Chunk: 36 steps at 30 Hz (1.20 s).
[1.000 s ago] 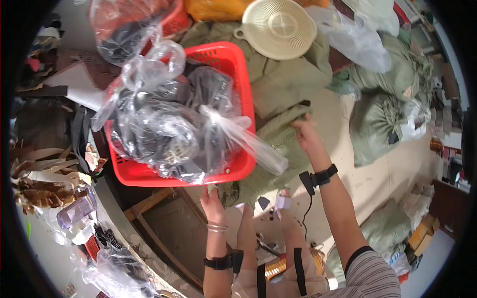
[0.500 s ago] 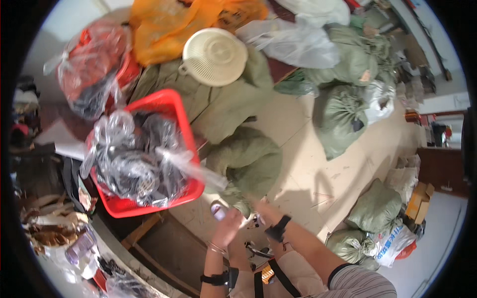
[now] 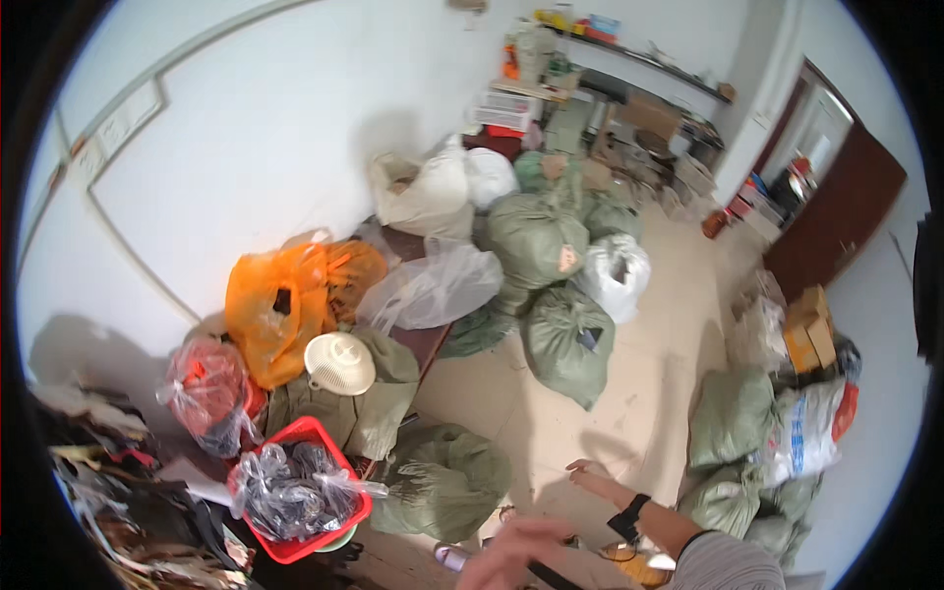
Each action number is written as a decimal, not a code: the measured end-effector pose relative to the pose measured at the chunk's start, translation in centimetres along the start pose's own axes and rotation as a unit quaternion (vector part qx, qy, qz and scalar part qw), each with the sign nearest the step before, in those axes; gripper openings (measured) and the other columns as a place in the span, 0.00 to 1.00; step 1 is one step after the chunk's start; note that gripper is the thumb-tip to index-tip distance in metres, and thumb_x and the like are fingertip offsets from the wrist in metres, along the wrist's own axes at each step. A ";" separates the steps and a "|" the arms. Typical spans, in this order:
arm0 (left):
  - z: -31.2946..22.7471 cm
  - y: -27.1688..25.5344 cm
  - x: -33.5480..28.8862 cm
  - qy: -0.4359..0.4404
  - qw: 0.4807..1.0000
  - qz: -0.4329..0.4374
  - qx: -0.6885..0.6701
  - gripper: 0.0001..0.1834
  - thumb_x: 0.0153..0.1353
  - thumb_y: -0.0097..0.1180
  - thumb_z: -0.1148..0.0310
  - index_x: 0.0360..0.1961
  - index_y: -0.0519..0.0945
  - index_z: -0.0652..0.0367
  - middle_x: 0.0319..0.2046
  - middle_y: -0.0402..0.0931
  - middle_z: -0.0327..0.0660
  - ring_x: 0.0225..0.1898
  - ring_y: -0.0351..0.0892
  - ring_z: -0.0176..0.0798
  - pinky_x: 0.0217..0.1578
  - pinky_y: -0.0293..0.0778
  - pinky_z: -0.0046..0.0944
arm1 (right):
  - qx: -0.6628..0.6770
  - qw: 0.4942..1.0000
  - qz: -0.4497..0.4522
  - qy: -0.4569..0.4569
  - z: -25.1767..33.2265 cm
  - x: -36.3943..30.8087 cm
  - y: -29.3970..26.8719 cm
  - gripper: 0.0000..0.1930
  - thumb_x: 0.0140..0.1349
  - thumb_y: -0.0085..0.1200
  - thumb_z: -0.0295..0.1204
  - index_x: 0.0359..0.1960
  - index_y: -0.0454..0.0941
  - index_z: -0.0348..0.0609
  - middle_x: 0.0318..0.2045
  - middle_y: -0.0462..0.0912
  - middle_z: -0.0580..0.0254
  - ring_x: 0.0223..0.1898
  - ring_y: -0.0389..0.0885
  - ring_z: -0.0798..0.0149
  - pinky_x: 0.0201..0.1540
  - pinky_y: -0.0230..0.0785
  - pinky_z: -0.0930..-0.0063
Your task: Organizing, sorting, and labeling shoe belt components on a workshop table.
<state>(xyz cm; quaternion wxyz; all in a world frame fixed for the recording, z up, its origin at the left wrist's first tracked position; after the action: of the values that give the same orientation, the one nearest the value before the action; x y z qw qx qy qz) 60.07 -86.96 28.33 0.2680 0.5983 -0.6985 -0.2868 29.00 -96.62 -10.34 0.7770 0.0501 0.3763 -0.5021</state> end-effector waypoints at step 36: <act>5.7 20.2 5.6 -0.174 0.859 0.438 0.198 0.14 0.68 0.50 0.63 0.44 0.81 0.60 0.44 0.77 0.48 0.49 0.76 0.49 0.51 0.70 0.53 | 0.344 0.920 -0.113 -0.149 -11.4 -6.2 -12.3 0.13 0.71 0.48 0.28 0.53 0.76 0.36 0.39 0.83 0.60 0.39 0.83 0.68 0.43 0.77 0.73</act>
<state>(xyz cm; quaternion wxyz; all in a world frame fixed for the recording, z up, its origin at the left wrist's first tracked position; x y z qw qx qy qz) 41.41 -89.59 39.09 0.1154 0.2113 -0.9659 -0.0948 11.50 -92.82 -10.82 0.6975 0.1958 0.0638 -0.6863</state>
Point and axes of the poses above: each hand's wrist, its own x-axis towards the middle knuckle, its own y-axis out of the palm, z = x × y, the point moved 4 cm from there along x, towards the middle knuckle
